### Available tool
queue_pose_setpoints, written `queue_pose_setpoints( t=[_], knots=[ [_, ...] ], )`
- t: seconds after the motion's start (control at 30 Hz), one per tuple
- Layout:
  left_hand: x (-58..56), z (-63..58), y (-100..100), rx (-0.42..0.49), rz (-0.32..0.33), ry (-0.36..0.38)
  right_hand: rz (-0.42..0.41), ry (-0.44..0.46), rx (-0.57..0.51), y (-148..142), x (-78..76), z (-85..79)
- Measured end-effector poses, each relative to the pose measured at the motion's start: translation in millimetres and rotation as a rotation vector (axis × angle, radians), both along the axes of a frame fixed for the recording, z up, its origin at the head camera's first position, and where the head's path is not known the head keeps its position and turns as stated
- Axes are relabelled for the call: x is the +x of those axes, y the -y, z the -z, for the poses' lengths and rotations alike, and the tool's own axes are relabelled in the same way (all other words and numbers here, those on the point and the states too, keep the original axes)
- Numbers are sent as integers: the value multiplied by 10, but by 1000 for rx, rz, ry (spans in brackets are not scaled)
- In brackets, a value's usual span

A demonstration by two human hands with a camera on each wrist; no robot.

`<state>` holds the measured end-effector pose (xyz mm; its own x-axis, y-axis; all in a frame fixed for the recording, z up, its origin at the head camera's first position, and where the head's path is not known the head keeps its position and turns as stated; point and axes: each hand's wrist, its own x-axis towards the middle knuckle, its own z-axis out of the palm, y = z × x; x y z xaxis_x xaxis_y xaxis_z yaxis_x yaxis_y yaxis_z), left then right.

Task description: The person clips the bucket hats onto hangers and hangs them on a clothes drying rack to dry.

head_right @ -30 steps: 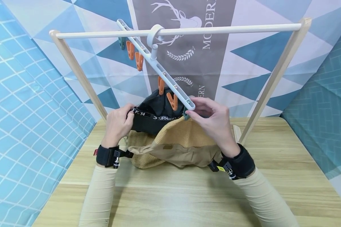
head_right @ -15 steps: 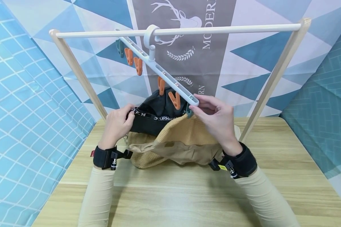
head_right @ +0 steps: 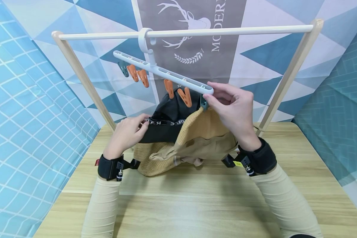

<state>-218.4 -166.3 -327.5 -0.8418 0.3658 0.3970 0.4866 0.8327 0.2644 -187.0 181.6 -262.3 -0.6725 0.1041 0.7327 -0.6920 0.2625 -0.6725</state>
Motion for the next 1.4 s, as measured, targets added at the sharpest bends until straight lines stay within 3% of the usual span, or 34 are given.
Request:
queue_pose_setpoints(
  t=[0.27, 0.53, 0.87, 1.2, 1.4],
  knots=[
    [28, -14, -46, -29, 16, -2, 4, 11, 11, -29, -26, -69],
    [41, -17, -85, -49, 48, 8, 13, 92, 6, -60, -140, -125],
    [100, -30, -204, -46, 145, 48, -33, 161, -42, -128, -364, -182],
    [194, -40, -275, -29, 214, 68, -151, 204, -179, -168, -557, -186],
    [212, -47, -299, -18, 251, 82, -127, 210, -154, -157, -613, -207]
  ],
)
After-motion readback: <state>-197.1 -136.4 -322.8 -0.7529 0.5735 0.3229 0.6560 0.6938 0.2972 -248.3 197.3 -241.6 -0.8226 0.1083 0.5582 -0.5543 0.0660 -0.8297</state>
